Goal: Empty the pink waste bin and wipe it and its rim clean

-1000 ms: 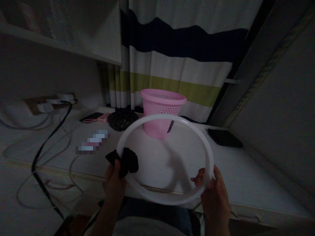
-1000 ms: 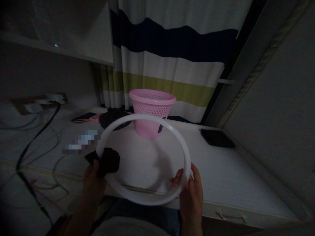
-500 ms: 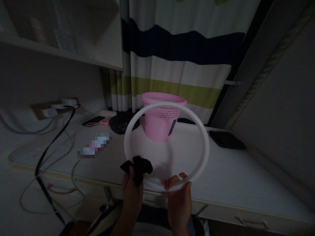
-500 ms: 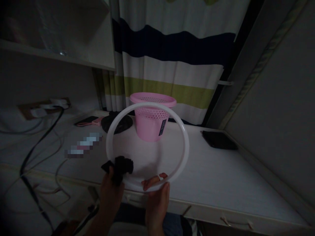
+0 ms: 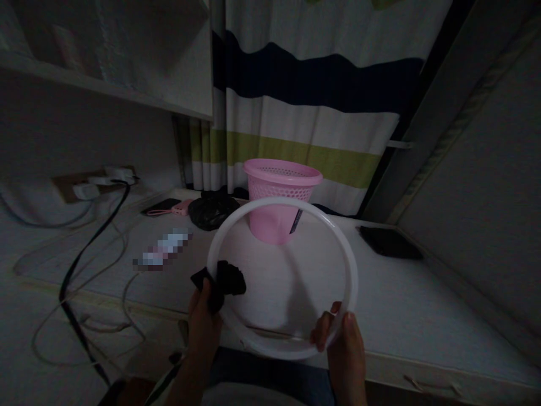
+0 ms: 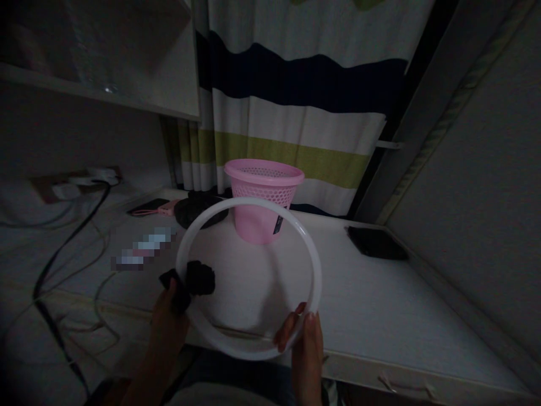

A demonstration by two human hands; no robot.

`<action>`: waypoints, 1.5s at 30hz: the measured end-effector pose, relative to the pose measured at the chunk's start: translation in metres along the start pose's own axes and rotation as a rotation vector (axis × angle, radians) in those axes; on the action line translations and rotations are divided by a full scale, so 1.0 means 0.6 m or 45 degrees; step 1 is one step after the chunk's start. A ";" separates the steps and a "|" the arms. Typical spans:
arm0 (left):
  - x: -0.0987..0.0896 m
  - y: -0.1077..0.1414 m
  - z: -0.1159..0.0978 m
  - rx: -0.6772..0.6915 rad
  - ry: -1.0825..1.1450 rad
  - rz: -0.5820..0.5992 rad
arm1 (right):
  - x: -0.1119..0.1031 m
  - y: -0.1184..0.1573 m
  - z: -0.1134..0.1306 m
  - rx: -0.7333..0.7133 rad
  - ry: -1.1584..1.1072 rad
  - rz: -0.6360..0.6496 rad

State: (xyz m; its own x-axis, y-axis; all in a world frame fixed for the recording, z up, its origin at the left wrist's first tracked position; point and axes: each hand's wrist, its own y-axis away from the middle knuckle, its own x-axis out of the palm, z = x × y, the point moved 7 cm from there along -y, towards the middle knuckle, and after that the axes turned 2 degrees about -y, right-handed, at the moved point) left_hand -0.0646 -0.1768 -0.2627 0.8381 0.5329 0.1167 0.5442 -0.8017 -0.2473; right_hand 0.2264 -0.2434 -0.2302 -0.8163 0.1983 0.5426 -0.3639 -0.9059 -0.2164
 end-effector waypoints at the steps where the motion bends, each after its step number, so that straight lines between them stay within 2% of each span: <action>1: 0.000 -0.002 -0.011 -0.037 0.041 0.000 | -0.010 -0.004 0.006 0.024 0.041 0.026; 4: 0.016 -0.003 -0.049 -0.156 0.139 0.063 | -0.045 -0.015 0.023 0.094 0.165 0.009; 6: 0.031 0.002 -0.059 -0.309 0.237 0.096 | -0.065 -0.020 0.033 0.131 0.268 -0.049; 10: 0.050 0.012 -0.044 -0.528 0.373 0.102 | -0.071 -0.018 0.052 0.176 0.320 -0.108; 13: 0.048 0.013 -0.023 -0.530 0.421 0.063 | -0.051 -0.013 0.071 0.136 0.167 0.015; 15: 0.040 0.013 -0.013 -0.469 0.417 0.017 | -0.036 -0.008 0.082 0.070 0.044 0.128; 17: 0.033 0.016 -0.005 -0.407 0.379 -0.015 | -0.026 -0.003 0.082 0.005 -0.059 0.170; 20: 0.035 0.021 -0.005 -0.268 0.238 0.011 | -0.007 0.010 0.048 -0.016 -0.223 0.129; 25: 0.064 0.027 -0.029 -0.070 0.182 0.201 | 0.082 0.038 -0.059 0.198 -0.339 0.218; 27: 0.069 0.032 -0.034 -0.028 0.183 0.209 | 0.111 0.041 -0.075 0.172 -0.396 0.252; 30: 0.071 0.043 -0.023 -0.073 0.172 0.175 | 0.124 0.032 -0.071 0.035 -0.422 0.248; 35: 0.086 0.043 -0.005 -0.174 0.234 0.233 | 0.112 0.013 -0.050 -0.148 -0.268 0.277; 38: 0.087 0.031 -0.005 -0.202 0.277 0.265 | 0.090 0.003 -0.031 -0.235 -0.115 0.198; 42: 0.074 0.026 -0.003 -0.223 0.304 0.251 | 0.065 -0.009 0.005 -0.240 -0.006 0.192; 45: 0.075 0.031 0.007 -0.315 0.390 0.224 | 0.049 -0.015 0.028 -0.212 0.002 0.187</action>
State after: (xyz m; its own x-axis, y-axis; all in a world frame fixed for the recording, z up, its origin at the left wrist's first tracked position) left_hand -0.0169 -0.1669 -0.2663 0.8715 0.3069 0.3825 0.3532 -0.9339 -0.0552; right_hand 0.2130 -0.2359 -0.1986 -0.8667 0.0694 0.4941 -0.3099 -0.8510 -0.4240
